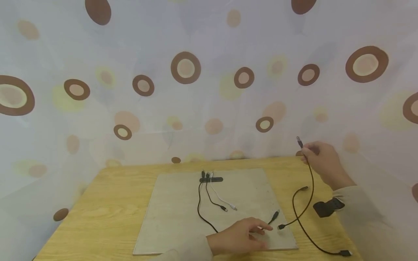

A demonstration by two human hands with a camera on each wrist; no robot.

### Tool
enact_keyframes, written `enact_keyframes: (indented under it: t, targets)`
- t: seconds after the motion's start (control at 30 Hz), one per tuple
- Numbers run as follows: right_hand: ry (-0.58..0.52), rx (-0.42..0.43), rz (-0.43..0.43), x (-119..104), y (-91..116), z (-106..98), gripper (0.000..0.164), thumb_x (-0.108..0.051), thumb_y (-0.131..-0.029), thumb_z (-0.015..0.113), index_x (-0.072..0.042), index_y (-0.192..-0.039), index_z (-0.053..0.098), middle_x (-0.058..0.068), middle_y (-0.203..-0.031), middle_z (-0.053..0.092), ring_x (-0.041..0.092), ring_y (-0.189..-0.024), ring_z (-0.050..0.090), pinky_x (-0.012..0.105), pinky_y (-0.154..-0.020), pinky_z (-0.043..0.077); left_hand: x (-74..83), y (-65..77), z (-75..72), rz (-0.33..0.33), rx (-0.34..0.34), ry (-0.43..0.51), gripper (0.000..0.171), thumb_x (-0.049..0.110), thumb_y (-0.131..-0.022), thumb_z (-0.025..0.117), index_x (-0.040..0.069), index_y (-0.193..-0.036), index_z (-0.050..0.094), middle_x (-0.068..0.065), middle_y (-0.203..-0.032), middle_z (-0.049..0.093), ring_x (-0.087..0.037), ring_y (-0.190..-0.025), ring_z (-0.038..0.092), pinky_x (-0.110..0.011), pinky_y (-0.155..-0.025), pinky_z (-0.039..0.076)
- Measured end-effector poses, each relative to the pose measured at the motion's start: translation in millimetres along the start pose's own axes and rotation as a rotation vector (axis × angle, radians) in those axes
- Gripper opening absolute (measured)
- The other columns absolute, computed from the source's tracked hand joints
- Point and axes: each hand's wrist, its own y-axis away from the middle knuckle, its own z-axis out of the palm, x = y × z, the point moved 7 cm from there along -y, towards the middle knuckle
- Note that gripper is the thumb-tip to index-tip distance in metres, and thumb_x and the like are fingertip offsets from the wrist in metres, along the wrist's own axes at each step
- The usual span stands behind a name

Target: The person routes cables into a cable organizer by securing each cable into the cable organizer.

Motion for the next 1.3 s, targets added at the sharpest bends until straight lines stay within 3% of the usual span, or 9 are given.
enact_keyframes:
  t: [0.2,0.3,0.47,0.6,0.77,1.03,1.3]
  targets:
    - [-0.118,-0.085,0.002,-7.7,-1.7,20.7,0.04,-0.026,-0.095,0.038,0.009,-0.112,0.04,-0.002,-0.085,0.056,0.006,-0.074,0.056,0.022,-0.066,0.049,2.1,-11.6,7.0,-0.024,-0.08,-0.095,0.06,0.03,-0.088,0.055,0.029,-0.139,0.023,0.013,-0.138,0.027,-0.005,-0.122,0.034,-0.024,-0.09,0.038]
    - [-0.168,-0.119,0.006,-10.7,-2.8,28.7,0.04,-0.027,-0.094,0.04,0.009,-0.112,0.04,-0.004,-0.087,0.056,0.006,-0.075,0.056,0.021,-0.067,0.049,0.1,-17.2,11.0,-0.084,-0.097,-0.02,0.059,0.029,-0.087,0.056,0.031,-0.138,0.024,0.015,-0.134,0.034,-0.003,-0.118,0.039,-0.026,-0.09,0.039]
    - [-0.23,-0.157,0.047,-10.5,-3.2,39.3,0.039,-0.028,-0.094,0.042,0.006,-0.112,0.039,-0.003,-0.09,0.053,0.005,-0.078,0.055,0.021,-0.07,0.048,-4.8,-19.4,18.1,-0.164,-0.112,0.055,0.047,0.024,-0.088,0.056,0.031,-0.131,0.038,0.014,-0.113,0.055,-0.001,-0.096,0.054,-0.023,-0.077,0.045]
    - [-0.236,-0.174,0.072,-5.7,-3.5,45.6,0.041,-0.03,-0.094,0.041,0.006,-0.113,0.038,0.0,-0.092,0.052,0.005,-0.08,0.055,0.021,-0.071,0.048,-4.9,-13.9,17.7,-0.135,-0.088,0.0,0.032,0.023,-0.088,0.057,0.021,-0.12,0.055,0.009,-0.095,0.065,0.002,-0.084,0.057,-0.018,-0.073,0.045]
    - [-0.235,-0.186,0.086,-1.7,-3.2,53.1,0.041,-0.029,-0.094,0.04,0.007,-0.113,0.037,0.002,-0.094,0.051,0.005,-0.08,0.055,0.022,-0.071,0.049,-5.6,-3.9,15.9,-0.106,-0.056,0.06,0.023,0.019,-0.087,0.057,0.011,-0.108,0.063,0.006,-0.08,0.069,0.004,-0.077,0.059,-0.013,-0.075,0.043]
    - [-0.283,-0.221,0.125,9.1,-6.1,72.4,0.046,-0.028,-0.094,0.04,0.012,-0.118,0.034,0.008,-0.099,0.047,0.004,-0.081,0.055,0.021,-0.073,0.048,-5.1,15.9,4.7,-0.049,0.017,0.026,0.017,0.018,-0.085,0.059,0.011,-0.098,0.068,0.008,-0.073,0.068,0.004,-0.066,0.06,-0.012,-0.073,0.043]
    - [-0.298,-0.208,0.111,20.6,-9.2,93.1,0.038,-0.019,-0.095,0.041,0.014,-0.113,0.038,0.005,-0.092,0.052,0.005,-0.078,0.058,0.021,-0.071,0.049,-8.5,33.8,-10.9,0.014,0.071,-0.027,0.017,0.021,-0.087,0.058,0.009,-0.09,0.069,0.009,-0.071,0.068,0.007,-0.063,0.059,-0.01,-0.07,0.043]
